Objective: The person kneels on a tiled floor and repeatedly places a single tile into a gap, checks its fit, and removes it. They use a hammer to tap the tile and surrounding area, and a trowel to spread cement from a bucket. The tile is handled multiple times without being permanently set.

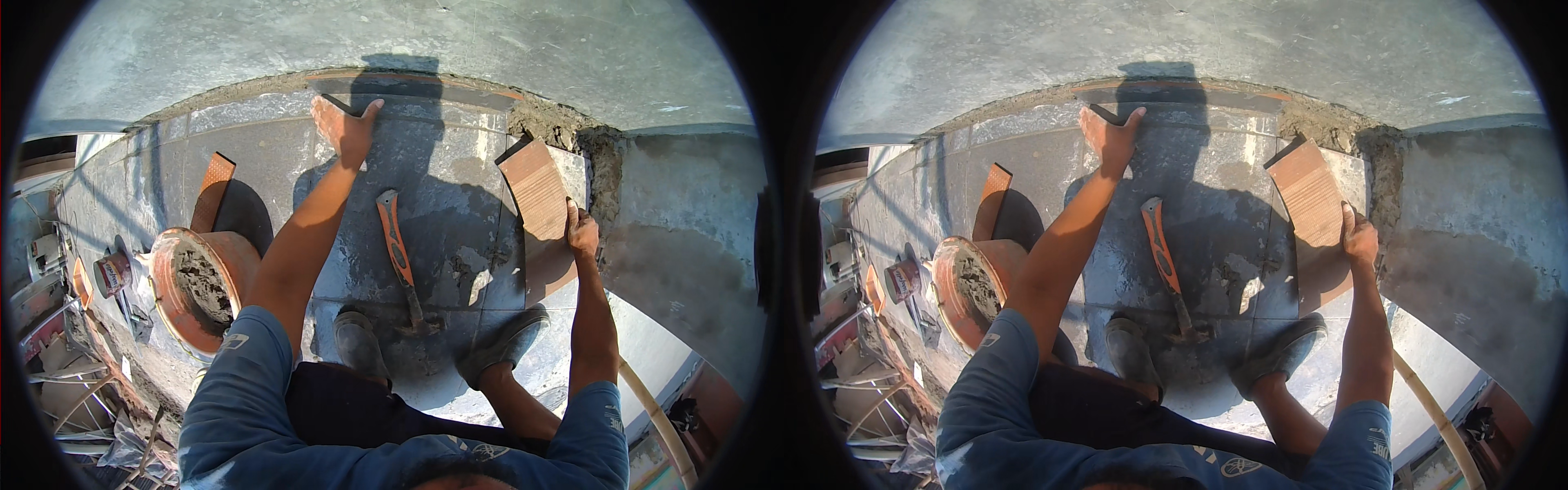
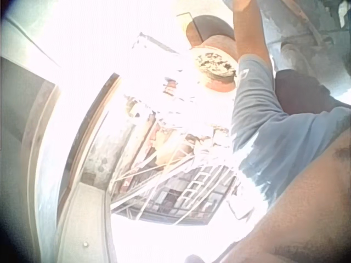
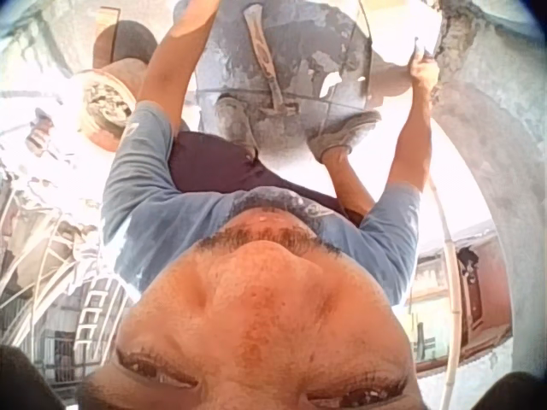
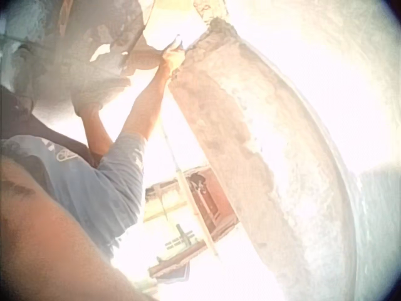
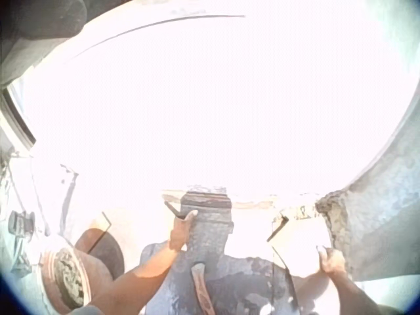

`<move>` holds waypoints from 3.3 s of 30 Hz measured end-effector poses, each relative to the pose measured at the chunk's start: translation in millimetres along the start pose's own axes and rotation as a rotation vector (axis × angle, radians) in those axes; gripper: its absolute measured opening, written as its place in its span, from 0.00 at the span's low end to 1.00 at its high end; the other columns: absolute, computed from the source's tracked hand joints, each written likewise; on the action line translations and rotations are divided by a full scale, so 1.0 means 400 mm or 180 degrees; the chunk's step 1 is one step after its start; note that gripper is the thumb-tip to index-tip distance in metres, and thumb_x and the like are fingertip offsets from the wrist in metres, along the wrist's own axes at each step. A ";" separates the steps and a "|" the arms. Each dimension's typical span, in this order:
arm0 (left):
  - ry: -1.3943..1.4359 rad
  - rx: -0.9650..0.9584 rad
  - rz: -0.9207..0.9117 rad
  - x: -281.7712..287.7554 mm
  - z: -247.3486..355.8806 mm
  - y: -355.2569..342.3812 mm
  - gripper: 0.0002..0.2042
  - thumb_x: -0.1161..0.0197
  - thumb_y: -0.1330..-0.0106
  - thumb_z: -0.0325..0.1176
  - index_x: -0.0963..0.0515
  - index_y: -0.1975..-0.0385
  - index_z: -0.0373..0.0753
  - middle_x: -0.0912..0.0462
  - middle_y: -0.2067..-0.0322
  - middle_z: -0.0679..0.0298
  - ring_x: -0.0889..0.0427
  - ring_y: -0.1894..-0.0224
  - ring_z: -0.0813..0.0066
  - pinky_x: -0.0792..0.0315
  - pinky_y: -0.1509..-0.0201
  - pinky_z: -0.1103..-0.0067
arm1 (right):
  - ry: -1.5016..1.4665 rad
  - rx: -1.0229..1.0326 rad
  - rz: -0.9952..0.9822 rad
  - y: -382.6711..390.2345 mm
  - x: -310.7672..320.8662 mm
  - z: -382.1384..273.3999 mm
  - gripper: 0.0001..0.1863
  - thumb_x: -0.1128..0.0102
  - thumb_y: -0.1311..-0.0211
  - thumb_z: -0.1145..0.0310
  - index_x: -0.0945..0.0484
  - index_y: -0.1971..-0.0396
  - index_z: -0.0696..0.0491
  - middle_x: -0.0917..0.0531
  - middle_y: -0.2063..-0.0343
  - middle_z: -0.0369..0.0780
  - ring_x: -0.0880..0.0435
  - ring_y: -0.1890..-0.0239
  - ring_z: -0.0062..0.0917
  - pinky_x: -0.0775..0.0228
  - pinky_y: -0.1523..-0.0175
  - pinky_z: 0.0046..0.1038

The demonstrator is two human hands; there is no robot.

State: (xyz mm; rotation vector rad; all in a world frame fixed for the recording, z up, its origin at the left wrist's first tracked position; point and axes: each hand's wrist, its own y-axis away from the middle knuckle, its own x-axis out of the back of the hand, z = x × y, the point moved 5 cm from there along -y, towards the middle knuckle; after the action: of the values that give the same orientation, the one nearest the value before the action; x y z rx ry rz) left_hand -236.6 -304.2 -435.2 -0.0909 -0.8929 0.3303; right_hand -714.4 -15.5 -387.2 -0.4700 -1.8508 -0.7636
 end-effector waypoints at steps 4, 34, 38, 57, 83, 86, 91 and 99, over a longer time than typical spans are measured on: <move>0.0656 0.0646 -0.0724 -0.074 0.006 -0.005 0.67 0.27 0.53 0.69 0.53 0.29 0.19 0.52 0.27 0.34 0.57 0.23 0.41 0.60 0.20 0.61 | 0.0139 -0.0062 0.0073 -0.011 -0.010 0.001 0.36 0.54 0.33 0.29 0.16 0.47 0.44 0.15 0.57 0.55 0.18 0.49 0.53 0.27 0.45 0.46; 0.0016 0.0341 -0.0353 -0.078 0.086 -0.002 0.72 0.40 0.52 0.80 0.64 0.30 0.16 0.58 0.26 0.34 0.61 0.21 0.47 0.67 0.21 0.54 | 0.1167 0.0296 0.1387 0.057 -0.069 0.044 0.30 0.48 0.32 0.37 0.18 0.66 0.52 0.16 0.66 0.46 0.17 0.60 0.46 0.27 0.54 0.44; -0.0125 0.0278 -0.0252 -0.087 0.078 0.003 0.72 0.41 0.52 0.81 0.64 0.30 0.16 0.60 0.26 0.33 0.61 0.21 0.45 0.68 0.21 0.53 | 0.1372 0.0071 0.1168 0.049 -0.057 0.044 0.25 0.44 0.32 0.41 0.18 0.67 0.52 0.16 0.66 0.43 0.19 0.60 0.43 0.29 0.52 0.43; -0.0069 0.0227 -0.0102 -0.082 0.079 0.003 0.71 0.39 0.52 0.79 0.62 0.29 0.15 0.59 0.27 0.33 0.63 0.21 0.45 0.70 0.21 0.51 | 0.1268 0.5705 -0.1078 0.564 -0.366 -0.716 0.04 0.37 0.47 0.65 0.15 0.77 0.41 0.20 0.63 0.28 0.27 0.42 0.28 0.45 0.25 0.43; -0.0071 -0.0006 -0.0191 -0.142 0.122 0.029 0.76 0.31 0.57 0.76 0.66 0.31 0.13 0.65 0.28 0.25 0.68 0.23 0.35 0.69 0.22 0.49 | -0.0227 0.2468 -0.1887 0.687 -0.181 -0.387 0.25 0.22 0.65 0.57 0.16 0.60 0.45 0.28 0.63 0.46 0.20 0.65 0.39 0.26 0.57 0.39; -0.0181 -0.0012 -0.0238 -0.162 0.142 0.041 0.75 0.30 0.56 0.74 0.67 0.31 0.12 0.65 0.29 0.24 0.68 0.23 0.35 0.69 0.22 0.50 | 0.0027 0.2600 -0.1391 0.619 -0.115 -0.369 0.26 0.21 0.73 0.58 0.14 0.65 0.46 0.29 0.61 0.46 0.20 0.69 0.39 0.24 0.65 0.37; -0.0267 0.0105 -0.0227 -0.171 0.164 0.037 0.76 0.29 0.57 0.75 0.67 0.32 0.10 0.65 0.29 0.23 0.69 0.23 0.35 0.70 0.22 0.51 | 0.0509 0.2179 -0.1326 0.488 -0.067 -0.345 0.26 0.21 0.70 0.62 0.17 0.62 0.41 0.29 0.58 0.47 0.20 0.63 0.42 0.24 0.58 0.42; -0.0409 0.0176 -0.0281 -0.168 0.176 0.036 0.82 0.29 0.67 0.79 0.67 0.33 0.10 0.63 0.29 0.24 0.67 0.23 0.35 0.67 0.21 0.52 | 0.0717 0.2894 -0.0687 0.400 -0.057 -0.379 0.13 0.30 0.61 0.65 0.19 0.70 0.39 0.28 0.67 0.40 0.21 0.71 0.31 0.30 0.67 0.32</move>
State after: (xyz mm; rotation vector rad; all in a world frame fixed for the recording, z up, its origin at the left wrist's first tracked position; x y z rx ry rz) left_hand -333.7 -315.9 -444.5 0.0212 -1.0110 0.2806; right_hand -502.8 -4.6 -321.9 0.3873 -1.8287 -0.0456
